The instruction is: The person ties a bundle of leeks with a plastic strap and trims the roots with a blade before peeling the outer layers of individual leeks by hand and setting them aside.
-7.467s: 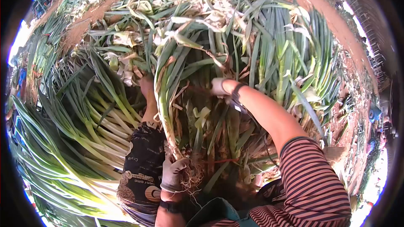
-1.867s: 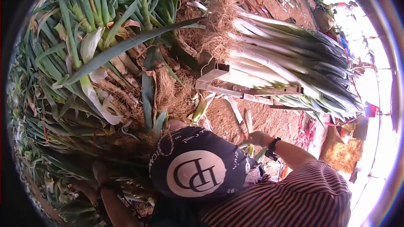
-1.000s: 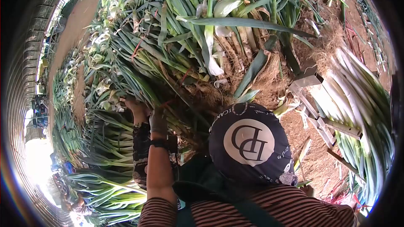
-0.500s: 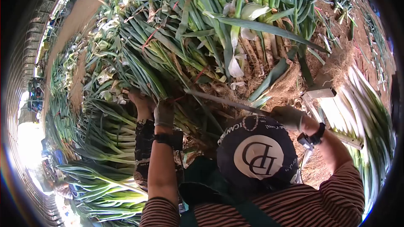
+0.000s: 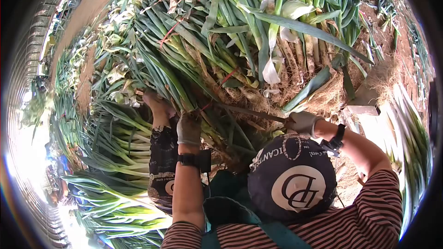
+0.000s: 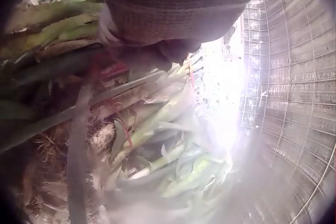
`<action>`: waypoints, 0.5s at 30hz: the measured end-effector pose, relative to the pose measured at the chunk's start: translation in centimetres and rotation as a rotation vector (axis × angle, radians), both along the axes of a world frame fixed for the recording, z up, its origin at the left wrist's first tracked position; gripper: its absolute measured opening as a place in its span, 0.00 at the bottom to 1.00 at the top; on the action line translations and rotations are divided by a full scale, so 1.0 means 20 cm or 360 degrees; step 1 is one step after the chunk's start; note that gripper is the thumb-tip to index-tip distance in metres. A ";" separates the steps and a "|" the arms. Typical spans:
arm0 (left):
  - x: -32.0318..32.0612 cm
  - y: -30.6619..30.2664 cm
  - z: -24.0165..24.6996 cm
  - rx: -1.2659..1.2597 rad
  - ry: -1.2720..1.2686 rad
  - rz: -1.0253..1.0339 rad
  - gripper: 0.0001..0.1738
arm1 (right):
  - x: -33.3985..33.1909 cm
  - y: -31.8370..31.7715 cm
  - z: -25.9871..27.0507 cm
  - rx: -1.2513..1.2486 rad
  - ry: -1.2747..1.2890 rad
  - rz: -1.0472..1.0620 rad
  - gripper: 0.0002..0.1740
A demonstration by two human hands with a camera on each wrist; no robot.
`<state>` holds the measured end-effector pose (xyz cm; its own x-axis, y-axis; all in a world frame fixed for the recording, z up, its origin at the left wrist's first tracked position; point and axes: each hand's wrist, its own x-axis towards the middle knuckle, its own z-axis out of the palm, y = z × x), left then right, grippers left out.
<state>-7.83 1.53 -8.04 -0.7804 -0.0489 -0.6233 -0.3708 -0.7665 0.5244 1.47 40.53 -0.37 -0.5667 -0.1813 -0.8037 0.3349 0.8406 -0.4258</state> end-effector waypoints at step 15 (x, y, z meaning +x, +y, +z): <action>0.02 -0.02 -0.03 0.0149 0.0025 -0.0057 0.13 | 0.08 0.12 0.30 0.0084 -0.0044 -0.0002 0.24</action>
